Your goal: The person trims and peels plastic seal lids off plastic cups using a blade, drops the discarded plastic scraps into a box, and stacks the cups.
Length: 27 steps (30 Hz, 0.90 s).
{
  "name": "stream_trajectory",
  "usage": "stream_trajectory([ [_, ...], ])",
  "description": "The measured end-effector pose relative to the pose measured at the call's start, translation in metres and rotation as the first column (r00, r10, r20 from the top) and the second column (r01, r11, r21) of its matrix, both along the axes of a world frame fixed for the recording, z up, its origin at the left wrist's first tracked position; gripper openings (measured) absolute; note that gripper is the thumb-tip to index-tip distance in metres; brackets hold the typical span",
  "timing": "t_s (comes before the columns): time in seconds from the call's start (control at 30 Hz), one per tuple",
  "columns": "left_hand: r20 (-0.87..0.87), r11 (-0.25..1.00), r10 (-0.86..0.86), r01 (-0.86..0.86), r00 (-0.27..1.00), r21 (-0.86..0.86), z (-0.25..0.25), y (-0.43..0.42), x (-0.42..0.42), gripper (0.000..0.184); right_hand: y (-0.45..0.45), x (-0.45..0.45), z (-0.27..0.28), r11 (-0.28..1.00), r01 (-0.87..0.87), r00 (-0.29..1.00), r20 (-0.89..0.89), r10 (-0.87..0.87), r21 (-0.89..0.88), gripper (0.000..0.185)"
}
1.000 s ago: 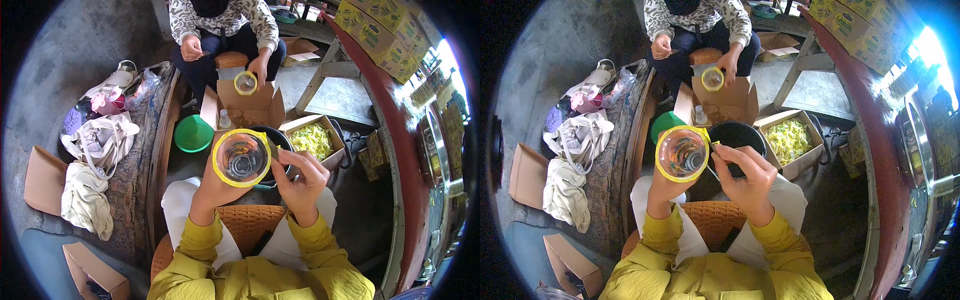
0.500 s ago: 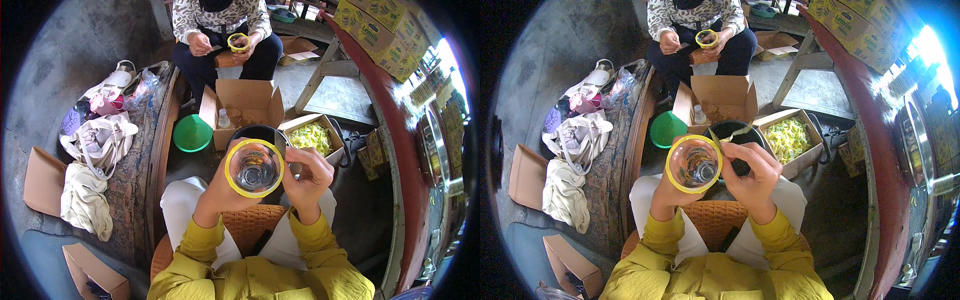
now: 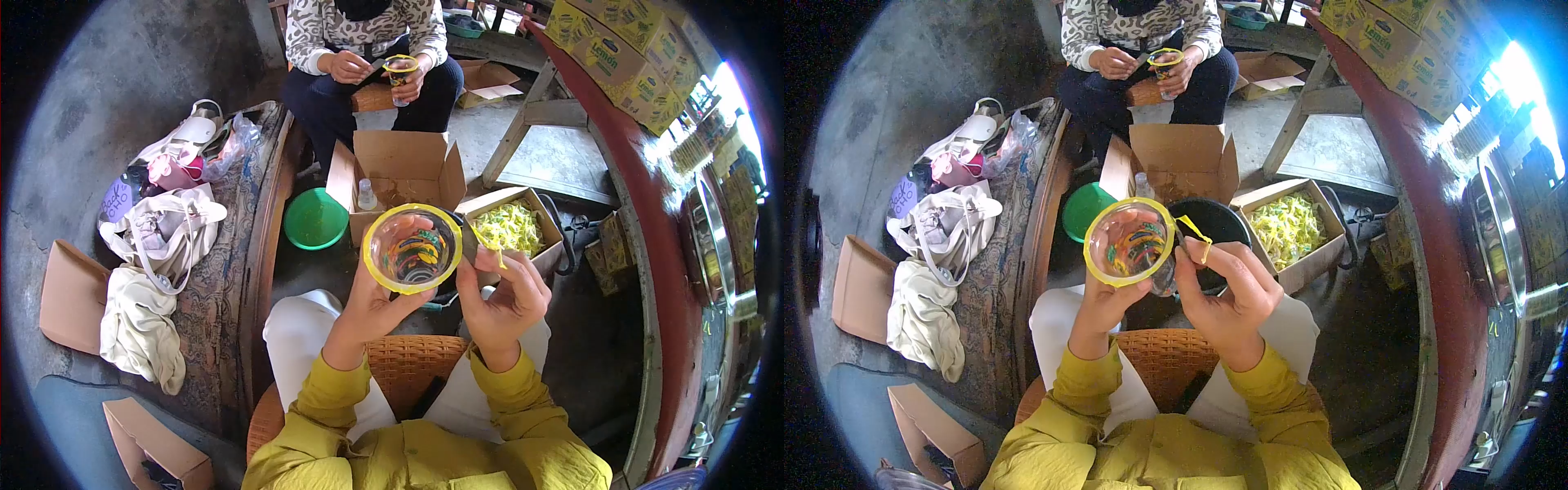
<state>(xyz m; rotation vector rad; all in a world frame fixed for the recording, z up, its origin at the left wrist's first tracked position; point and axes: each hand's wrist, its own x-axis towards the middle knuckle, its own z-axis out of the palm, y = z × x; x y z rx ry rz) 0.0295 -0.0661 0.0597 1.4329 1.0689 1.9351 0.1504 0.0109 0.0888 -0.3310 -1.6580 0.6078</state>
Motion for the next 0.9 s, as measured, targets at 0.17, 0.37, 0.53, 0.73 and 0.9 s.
stream_trajectory([
  [0.17,0.025,0.998,0.036,-0.037,0.999,0.055,-0.003,0.006,0.012,0.071,-0.003,0.000,0.001,0.998,0.042,0.999,0.004,-0.042,0.054,0.019],
  [0.37,-0.065,0.996,0.079,-0.076,0.995,0.051,-0.003,0.005,0.013,0.072,-0.004,0.000,0.001,0.997,0.050,0.999,-0.012,-0.049,0.067,0.018],
  [0.53,-0.148,0.994,0.106,-0.103,0.983,0.028,-0.003,0.002,0.009,0.072,-0.002,0.000,-0.002,0.988,0.103,0.995,-0.016,-0.102,0.119,0.021],
  [0.73,-0.195,0.992,0.109,-0.119,0.975,-0.038,-0.005,-0.001,0.011,0.073,0.002,0.003,0.001,0.994,0.084,0.996,0.026,-0.086,0.074,0.022],
  [0.9,-0.265,0.992,0.125,-0.127,0.956,0.009,-0.005,0.001,0.004,0.072,0.004,0.006,0.001,1.000,-0.011,1.000,0.001,0.011,-0.023,0.021],
])
